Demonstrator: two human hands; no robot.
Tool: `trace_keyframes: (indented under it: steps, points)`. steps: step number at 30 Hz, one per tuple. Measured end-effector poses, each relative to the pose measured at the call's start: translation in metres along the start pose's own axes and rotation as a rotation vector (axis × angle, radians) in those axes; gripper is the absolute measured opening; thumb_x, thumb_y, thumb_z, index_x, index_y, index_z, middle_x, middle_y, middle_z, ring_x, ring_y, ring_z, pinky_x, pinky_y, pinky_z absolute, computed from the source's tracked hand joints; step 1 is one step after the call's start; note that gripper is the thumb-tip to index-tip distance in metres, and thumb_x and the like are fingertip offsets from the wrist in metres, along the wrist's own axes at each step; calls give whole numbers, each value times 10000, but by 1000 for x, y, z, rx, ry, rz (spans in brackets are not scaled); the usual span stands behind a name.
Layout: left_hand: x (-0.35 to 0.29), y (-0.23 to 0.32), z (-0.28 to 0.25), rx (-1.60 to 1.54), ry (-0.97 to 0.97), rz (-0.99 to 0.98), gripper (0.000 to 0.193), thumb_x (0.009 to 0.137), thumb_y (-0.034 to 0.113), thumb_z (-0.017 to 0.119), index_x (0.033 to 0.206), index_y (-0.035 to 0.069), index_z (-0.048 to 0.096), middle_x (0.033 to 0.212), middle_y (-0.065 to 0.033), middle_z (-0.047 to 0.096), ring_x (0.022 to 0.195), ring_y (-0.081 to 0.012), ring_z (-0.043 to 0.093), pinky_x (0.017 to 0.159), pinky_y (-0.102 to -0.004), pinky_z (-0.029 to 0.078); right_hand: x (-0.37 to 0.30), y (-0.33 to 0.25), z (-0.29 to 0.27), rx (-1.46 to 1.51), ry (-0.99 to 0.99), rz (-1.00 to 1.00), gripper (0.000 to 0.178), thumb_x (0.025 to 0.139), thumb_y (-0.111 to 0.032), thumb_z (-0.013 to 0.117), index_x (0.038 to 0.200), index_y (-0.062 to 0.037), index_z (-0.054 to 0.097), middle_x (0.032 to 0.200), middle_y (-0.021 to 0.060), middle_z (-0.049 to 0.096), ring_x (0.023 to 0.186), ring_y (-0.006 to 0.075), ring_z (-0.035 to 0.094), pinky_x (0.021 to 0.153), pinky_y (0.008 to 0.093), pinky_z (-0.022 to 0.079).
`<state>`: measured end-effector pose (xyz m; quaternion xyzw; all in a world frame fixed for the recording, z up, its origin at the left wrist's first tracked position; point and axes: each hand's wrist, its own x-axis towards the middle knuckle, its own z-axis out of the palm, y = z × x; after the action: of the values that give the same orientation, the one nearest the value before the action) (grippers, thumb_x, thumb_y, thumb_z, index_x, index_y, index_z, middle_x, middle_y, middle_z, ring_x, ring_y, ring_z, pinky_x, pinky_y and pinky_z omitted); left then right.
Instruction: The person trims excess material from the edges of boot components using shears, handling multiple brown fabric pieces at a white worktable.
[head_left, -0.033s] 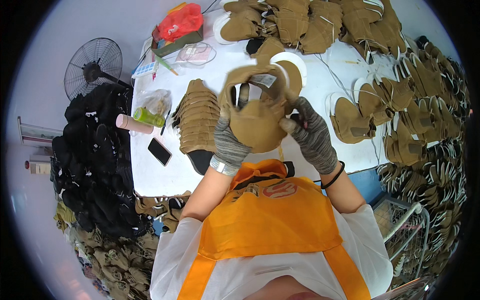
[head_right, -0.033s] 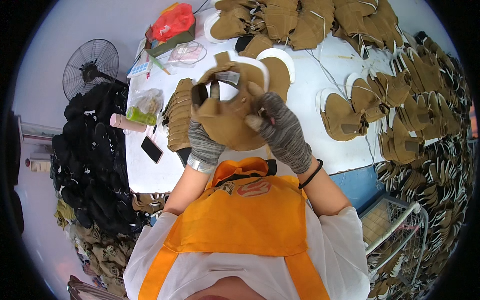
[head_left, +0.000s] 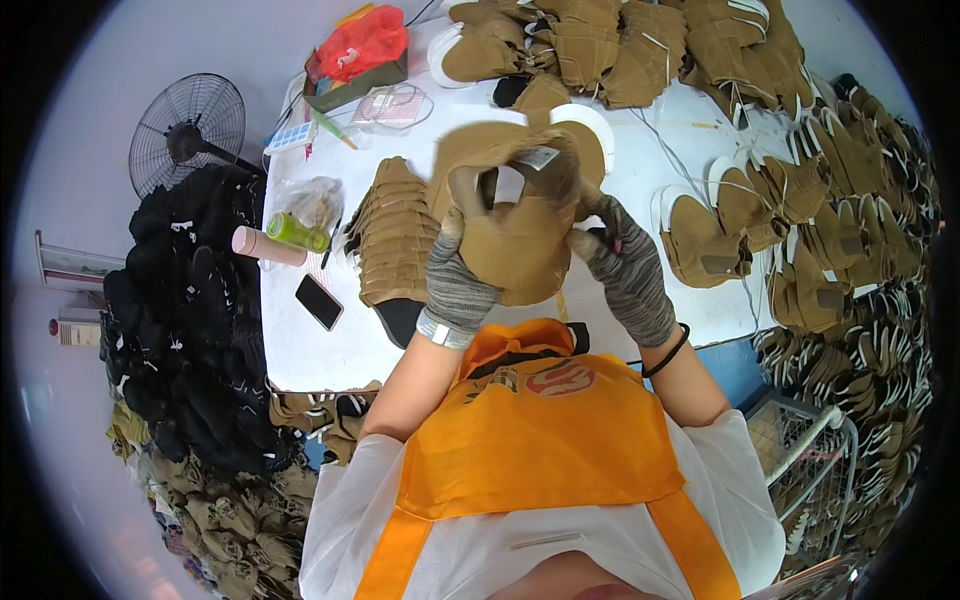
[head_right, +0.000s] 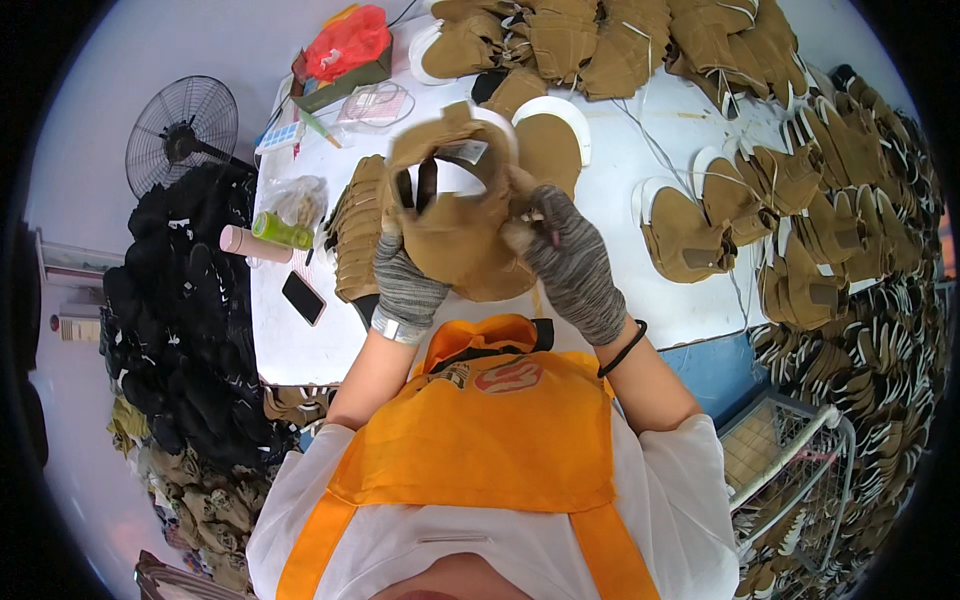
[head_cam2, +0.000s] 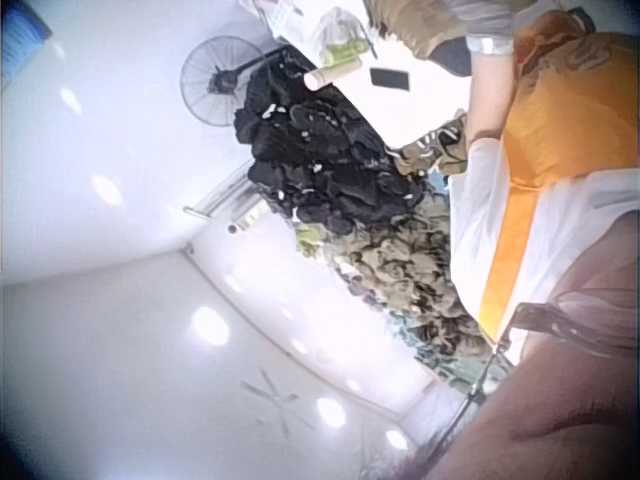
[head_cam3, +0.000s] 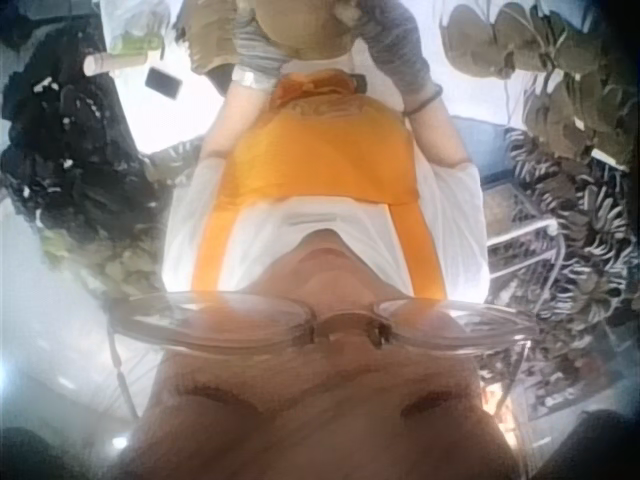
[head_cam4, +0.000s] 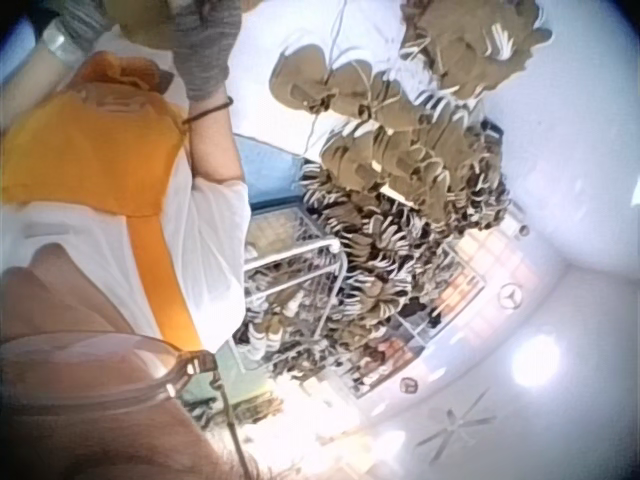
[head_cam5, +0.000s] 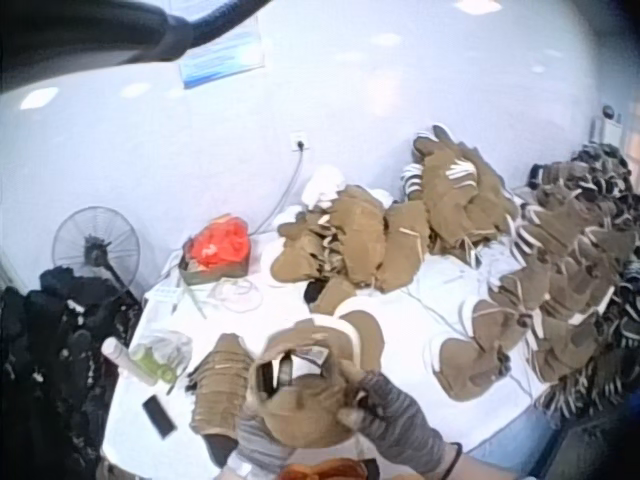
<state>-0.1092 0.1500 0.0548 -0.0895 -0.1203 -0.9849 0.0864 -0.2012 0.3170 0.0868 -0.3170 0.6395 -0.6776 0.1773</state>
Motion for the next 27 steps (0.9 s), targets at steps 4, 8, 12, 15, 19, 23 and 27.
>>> trace_keyframes:
  steps: [4,8,12,15,19,23,27]
  points:
    - [3,1,20,552,238,184,598,823,307,655,1293,48,391,1196,-127,516,1090,-265,542,917,-377,473,-7,67,-14,443,-56,108,612,860,-277,615,1362,-62,339,831,5,540,559,63,425,498,196,383]
    - [-3,-1,6,1013,232,107,572,787,279,714,1225,17,456,1119,-108,558,1028,-201,554,867,-321,481,-13,61,5,560,58,152,535,863,-262,606,1304,-71,370,769,7,522,527,65,433,436,196,362]
    - [3,-16,18,1115,195,-43,615,777,254,732,1258,18,431,1147,-99,544,1060,-189,522,898,-313,455,-11,68,7,634,75,149,513,836,-286,643,1250,-83,419,817,17,547,521,57,466,421,183,380]
    - [7,-22,30,1140,92,-59,551,796,251,716,1233,28,465,1114,-102,563,999,-177,546,848,-297,471,-7,51,11,784,176,346,672,765,-404,707,1261,-70,402,974,37,564,676,76,540,519,181,469]
    - [8,-17,41,1688,-68,208,608,800,250,706,1290,33,419,1159,-96,539,1004,-190,547,871,-324,463,-2,82,-5,1381,-137,468,541,849,-446,575,1224,-87,423,1033,61,574,789,116,592,592,228,540]
    - [5,12,22,1813,256,642,661,810,272,690,1342,41,373,1259,-98,483,1136,-221,490,940,-339,433,1,72,-9,1310,272,729,473,933,-488,357,1192,-100,429,1028,58,554,839,154,572,628,286,547]
    - [5,4,19,1223,336,151,681,818,289,685,1348,12,358,1314,-145,443,1222,-229,420,1003,-329,368,5,53,-3,1097,364,698,512,932,-495,351,1257,-101,388,1142,78,521,915,180,585,724,289,543]
